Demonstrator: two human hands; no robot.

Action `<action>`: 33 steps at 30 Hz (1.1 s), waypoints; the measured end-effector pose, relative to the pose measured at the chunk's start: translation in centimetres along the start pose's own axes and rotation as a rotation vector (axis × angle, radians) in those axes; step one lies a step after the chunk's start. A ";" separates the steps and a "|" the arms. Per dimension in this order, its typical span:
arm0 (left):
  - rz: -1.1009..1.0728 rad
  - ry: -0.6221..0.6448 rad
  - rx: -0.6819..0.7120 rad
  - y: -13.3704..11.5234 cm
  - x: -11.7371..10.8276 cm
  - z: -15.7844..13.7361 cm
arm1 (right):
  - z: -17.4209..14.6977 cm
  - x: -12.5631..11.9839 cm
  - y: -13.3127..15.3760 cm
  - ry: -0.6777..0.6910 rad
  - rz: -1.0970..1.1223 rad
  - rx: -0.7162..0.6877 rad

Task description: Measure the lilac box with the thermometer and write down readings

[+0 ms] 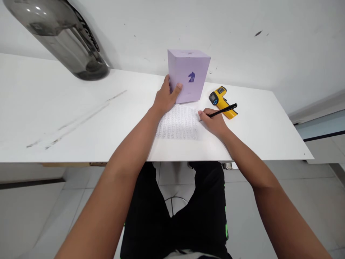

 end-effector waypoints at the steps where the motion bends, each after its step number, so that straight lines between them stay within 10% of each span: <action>1: -0.008 0.001 0.007 0.0 0.0 0.0 | 0.0 0.0 0.0 -0.006 -0.007 -0.002; 33: -0.014 0.011 -0.002 1.3 -0.4 0.5 | 0.2 0.0 -0.2 -0.016 0.010 0.002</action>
Point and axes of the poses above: each hand's wrist, its own z-axis towards the middle knuckle, its own x-axis out of the palm, y = z × x, the point moved 8 cm from there along z, towards the middle knuckle, and after that the axes turned 5 degrees about -y, right-handed, at the moved point
